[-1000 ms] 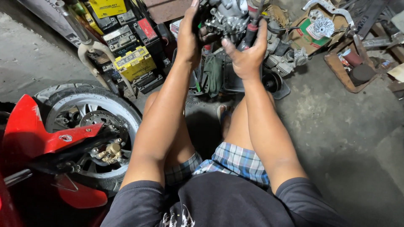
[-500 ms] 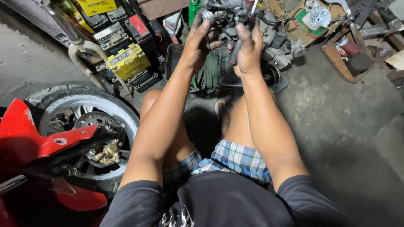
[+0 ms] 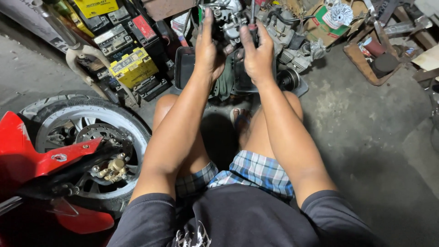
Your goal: Disassembling and inspecting a motorcycle carburetor using a screwdriver in a workshop setting.
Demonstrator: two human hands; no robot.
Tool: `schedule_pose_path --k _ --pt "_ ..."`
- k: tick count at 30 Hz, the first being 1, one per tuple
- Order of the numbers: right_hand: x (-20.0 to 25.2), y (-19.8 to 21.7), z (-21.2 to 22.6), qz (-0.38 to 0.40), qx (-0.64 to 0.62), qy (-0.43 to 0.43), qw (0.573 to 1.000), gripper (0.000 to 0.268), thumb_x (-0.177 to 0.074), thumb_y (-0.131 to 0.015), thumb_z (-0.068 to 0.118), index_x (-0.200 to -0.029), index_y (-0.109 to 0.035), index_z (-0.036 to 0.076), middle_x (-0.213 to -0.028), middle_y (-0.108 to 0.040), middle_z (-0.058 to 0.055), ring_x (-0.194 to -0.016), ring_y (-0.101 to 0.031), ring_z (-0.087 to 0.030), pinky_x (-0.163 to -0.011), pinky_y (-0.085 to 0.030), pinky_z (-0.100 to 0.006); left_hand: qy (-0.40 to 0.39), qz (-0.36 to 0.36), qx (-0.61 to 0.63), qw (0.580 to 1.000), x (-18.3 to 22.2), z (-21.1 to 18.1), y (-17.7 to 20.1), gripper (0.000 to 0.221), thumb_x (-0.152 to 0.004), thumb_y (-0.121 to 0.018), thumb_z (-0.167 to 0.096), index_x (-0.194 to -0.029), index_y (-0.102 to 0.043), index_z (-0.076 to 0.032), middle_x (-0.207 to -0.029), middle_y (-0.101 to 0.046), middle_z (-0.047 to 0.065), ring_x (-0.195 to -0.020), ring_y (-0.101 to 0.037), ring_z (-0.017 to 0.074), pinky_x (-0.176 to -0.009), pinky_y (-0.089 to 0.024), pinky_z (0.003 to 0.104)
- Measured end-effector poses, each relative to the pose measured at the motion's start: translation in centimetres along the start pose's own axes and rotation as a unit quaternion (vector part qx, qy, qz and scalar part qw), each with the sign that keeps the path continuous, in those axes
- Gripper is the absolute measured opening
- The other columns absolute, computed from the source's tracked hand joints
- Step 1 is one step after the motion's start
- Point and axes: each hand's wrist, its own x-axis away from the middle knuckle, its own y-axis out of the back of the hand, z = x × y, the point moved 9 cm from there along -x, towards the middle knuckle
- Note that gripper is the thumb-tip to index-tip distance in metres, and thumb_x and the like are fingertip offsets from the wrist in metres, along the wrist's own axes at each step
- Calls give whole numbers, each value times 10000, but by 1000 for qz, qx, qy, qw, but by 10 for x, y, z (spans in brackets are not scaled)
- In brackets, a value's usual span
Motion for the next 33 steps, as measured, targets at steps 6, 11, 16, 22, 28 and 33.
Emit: schedule_pose_path --k 6,11,16,22,28,33 --pt "-3 21 -14 -25 -83 33 996 309 -1101 -478 218 -1309 -610 31 -978 -654 -30 -642 -475 -69 -572 -435 -238 -23 103 104 989 -3 -4 -13 775 -899 -616 -612 -1404 -546 -28 -1228 -706 149 -952 -744 222 -796 -641 340" --pt "-3 36 -18 -37 13 53 998 332 -1082 -568 168 -1355 -518 -14 -1095 -693 -109 -898 -630 -146 -806 -546 -278 -29 81 97 992 -8 -4 -4 802 -818 -660 -688 -1316 -594 -63 -1049 -710 93 -748 -653 139 -550 -453 244" --pt "3 39 -2 -25 66 81 994 248 -1080 -574 131 -1312 -557 44 -1131 -729 -119 -995 -688 -175 -869 -534 -291 -28 58 118 991 -17 -7 11 746 -813 -701 -632 -1273 -600 -53 -956 -627 102 -614 -471 94 -511 -394 239" --pt "8 47 -8 -49 101 83 990 374 -1069 -636 127 -1387 -475 13 -1161 -749 -144 -1013 -714 -183 -904 -561 -287 -17 98 117 988 -21 -2 15 828 -821 -694 -623 -1341 -562 8 -1170 -667 198 -878 -691 250 -652 -500 306" --pt "11 42 -4 -30 140 77 987 263 -1044 -636 103 -1272 -528 28 -1046 -757 -115 -897 -685 -166 -825 -535 -279 -15 69 142 987 -17 -13 15 600 -879 -752 -441 -1315 -626 -49 -1138 -708 158 -852 -720 227 -591 -545 284" --pt "12 33 -8 5 132 67 989 266 -1027 -656 74 -1265 -551 20 -1034 -671 -90 -893 -614 -164 -821 -514 -289 -31 150 173 973 -19 -18 7 503 -916 -757 -403 -1255 -649 -47 -1197 -712 143 -1035 -719 295 -876 -615 479"
